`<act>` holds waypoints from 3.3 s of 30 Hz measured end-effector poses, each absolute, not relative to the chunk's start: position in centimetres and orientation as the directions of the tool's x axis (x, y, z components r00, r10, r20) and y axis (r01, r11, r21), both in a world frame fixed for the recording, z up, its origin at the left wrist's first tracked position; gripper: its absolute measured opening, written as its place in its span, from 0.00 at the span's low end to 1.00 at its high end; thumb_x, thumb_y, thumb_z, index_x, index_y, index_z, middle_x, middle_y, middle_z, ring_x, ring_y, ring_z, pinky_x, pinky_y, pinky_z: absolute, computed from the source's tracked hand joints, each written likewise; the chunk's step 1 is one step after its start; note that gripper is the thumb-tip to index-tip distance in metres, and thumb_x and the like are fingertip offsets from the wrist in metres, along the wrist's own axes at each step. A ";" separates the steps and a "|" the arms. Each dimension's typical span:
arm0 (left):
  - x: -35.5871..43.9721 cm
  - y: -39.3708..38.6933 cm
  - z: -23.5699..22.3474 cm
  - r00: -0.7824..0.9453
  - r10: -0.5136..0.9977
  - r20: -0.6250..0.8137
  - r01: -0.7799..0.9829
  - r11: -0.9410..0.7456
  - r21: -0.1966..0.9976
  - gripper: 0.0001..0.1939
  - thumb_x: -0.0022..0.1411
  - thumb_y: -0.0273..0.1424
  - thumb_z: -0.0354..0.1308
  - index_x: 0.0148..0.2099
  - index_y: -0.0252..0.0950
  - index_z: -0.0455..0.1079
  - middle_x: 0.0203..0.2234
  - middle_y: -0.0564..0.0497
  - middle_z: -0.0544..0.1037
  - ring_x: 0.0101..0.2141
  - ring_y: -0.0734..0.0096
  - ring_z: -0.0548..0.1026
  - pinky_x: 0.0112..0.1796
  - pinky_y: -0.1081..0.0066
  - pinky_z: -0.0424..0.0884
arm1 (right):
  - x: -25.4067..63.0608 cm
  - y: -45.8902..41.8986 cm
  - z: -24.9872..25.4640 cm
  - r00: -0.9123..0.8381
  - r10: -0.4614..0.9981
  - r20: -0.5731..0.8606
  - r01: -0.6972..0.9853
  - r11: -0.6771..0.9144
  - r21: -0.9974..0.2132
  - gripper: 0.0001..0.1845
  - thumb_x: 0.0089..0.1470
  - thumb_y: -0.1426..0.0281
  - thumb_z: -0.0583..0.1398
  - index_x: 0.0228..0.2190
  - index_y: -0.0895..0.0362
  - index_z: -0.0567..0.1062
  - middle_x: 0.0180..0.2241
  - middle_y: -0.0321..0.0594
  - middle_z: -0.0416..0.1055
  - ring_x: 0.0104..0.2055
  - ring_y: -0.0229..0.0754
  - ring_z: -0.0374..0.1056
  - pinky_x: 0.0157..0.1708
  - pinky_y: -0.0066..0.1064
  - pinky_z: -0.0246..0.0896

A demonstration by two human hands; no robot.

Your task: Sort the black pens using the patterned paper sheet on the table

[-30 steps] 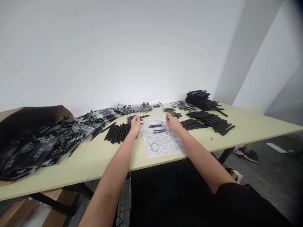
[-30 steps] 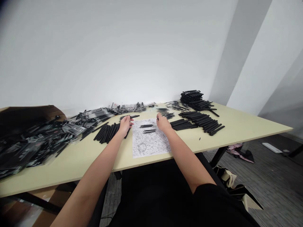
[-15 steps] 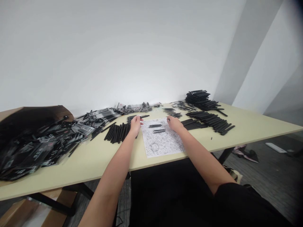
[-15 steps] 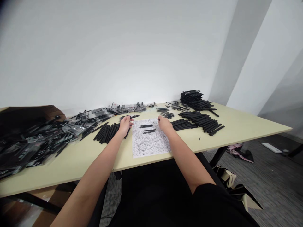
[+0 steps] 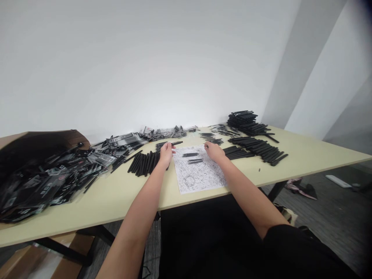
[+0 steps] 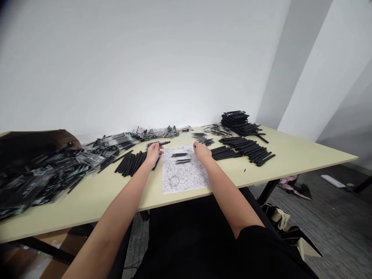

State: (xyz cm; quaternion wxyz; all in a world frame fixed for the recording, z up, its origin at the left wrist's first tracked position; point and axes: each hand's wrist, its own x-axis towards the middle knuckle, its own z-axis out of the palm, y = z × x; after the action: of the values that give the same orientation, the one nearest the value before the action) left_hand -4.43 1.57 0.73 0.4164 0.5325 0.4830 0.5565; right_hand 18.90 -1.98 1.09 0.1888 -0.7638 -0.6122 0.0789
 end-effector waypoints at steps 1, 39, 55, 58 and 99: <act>-4.4 1.6 0.7 -0.087 0.978 0.192 0.051 -0.188 0.981 0.12 0.68 0.35 0.46 0.34 0.35 0.64 0.31 0.50 0.76 0.20 0.82 0.69 0.20 0.80 0.60 | 18.9 -2.0 1.1 0.238 0.965 0.110 0.905 -0.179 -0.386 0.17 0.63 0.66 0.48 0.48 0.49 0.71 0.45 0.48 0.72 0.44 0.49 0.69 0.37 0.35 0.61; -4.5 1.3 0.8 -0.078 0.977 0.197 0.057 -0.193 0.979 0.12 0.68 0.36 0.47 0.34 0.35 0.64 0.31 0.51 0.75 0.20 0.81 0.69 0.21 0.79 0.60 | 18.5 -2.1 0.8 0.161 0.981 0.107 0.944 -0.121 -0.306 0.23 0.63 0.64 0.50 0.58 0.51 0.60 0.48 0.53 0.71 0.48 0.53 0.69 0.42 0.40 0.63; -4.5 1.7 0.5 -0.074 0.979 0.191 0.078 -0.186 0.980 0.11 0.68 0.34 0.46 0.36 0.35 0.65 0.31 0.51 0.75 0.20 0.81 0.70 0.21 0.79 0.60 | 18.3 -1.8 0.8 0.210 0.958 0.194 0.912 -0.121 -0.391 0.16 0.59 0.63 0.51 0.47 0.57 0.66 0.44 0.52 0.72 0.46 0.52 0.70 0.39 0.36 0.62; -4.5 1.8 0.4 -0.069 0.980 0.189 0.086 -0.183 0.979 0.11 0.68 0.34 0.46 0.36 0.35 0.65 0.32 0.50 0.75 0.20 0.82 0.70 0.21 0.79 0.60 | 18.2 -2.1 1.1 0.187 0.956 0.225 0.915 -0.087 -0.393 0.16 0.58 0.64 0.52 0.47 0.55 0.67 0.44 0.51 0.72 0.45 0.53 0.70 0.37 0.36 0.61; -4.6 2.0 -0.4 0.189 0.883 0.431 0.393 -0.470 0.791 0.12 0.65 0.37 0.48 0.33 0.36 0.66 0.28 0.52 0.76 0.22 0.75 0.72 0.29 0.73 0.66 | 18.2 -1.8 0.1 -0.254 0.752 0.609 0.761 0.544 -0.355 0.09 0.55 0.64 0.60 0.36 0.51 0.79 0.37 0.37 0.78 0.36 0.41 0.71 0.31 0.28 0.58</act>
State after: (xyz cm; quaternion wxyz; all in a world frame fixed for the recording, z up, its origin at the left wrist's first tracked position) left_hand -4.55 2.01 -0.44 0.2664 0.7234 0.4406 0.4599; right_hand 18.21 -1.78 0.07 0.3809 -0.4775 -0.7917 -0.0058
